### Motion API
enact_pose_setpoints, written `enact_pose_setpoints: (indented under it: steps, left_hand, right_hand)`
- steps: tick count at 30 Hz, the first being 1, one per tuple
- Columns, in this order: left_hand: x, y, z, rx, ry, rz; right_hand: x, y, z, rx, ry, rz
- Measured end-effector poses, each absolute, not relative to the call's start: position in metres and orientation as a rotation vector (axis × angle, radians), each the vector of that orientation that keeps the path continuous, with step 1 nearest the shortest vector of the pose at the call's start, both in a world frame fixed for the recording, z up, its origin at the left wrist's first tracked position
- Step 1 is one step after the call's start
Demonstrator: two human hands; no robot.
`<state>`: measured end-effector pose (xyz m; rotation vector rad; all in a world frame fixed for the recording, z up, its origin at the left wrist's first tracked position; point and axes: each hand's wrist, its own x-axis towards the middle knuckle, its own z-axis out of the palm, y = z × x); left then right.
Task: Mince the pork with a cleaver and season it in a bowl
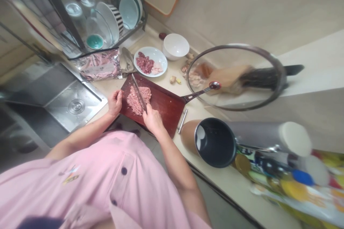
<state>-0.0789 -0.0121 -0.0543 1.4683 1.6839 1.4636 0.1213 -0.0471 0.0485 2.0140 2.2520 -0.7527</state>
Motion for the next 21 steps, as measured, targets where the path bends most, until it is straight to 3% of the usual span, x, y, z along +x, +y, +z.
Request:
enact_pose_setpoints:
  steps: [11,21]
  left_hand:
    - [-0.079,-0.012,-0.055,1.455,1.697,1.448]
    - [-0.079,-0.012,-0.054,1.457,1.695,1.421]
  right_hand:
    - [0.123,-0.058,0.048,1.958,2.322,-0.919]
    - [0.148,-0.042,0.041,2.140,2.271,-0.784]
